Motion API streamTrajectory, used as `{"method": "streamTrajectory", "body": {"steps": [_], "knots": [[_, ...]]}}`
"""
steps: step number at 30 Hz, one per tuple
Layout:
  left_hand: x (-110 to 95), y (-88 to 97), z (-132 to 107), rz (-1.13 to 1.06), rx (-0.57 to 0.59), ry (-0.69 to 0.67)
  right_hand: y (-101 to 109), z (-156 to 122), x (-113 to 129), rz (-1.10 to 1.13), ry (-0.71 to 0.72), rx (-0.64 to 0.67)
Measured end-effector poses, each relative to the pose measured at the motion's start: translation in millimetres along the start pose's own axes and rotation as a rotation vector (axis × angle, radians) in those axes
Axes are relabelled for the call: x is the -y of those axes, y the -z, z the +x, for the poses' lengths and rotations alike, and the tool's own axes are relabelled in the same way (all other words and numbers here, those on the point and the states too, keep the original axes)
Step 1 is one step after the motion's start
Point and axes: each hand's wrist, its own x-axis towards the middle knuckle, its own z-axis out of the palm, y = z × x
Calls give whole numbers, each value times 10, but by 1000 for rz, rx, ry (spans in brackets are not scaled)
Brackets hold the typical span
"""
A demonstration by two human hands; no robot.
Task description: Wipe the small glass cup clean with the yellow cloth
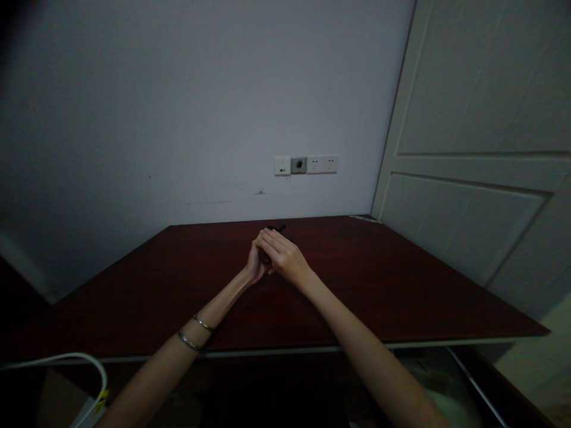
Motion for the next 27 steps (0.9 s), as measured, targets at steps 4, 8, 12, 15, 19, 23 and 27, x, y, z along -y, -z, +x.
{"method": "streamTrajectory", "body": {"steps": [4, 8, 12, 15, 19, 23, 27], "knots": [[-33, -13, -27, 57, 45, -94, 47, -1, -63, 24, -8, 2], [-83, -38, -98, 78, 82, -90, 87, -5, -124, 44, -1, 24], [-97, -33, -137, 51, 88, -53, 132, -21, -161, 52, 3, 72], [-93, -15, -141, 11, 82, -29, 141, -44, -160, 59, 8, 85], [-91, -3, -141, -43, 47, -4, 96, -97, -126, 86, 20, 101], [-83, 6, -132, -48, 8, 46, 42, -146, -98, 117, 33, 91], [-61, 16, -133, -40, -33, 110, 46, -141, -98, 119, 41, 120]]}}
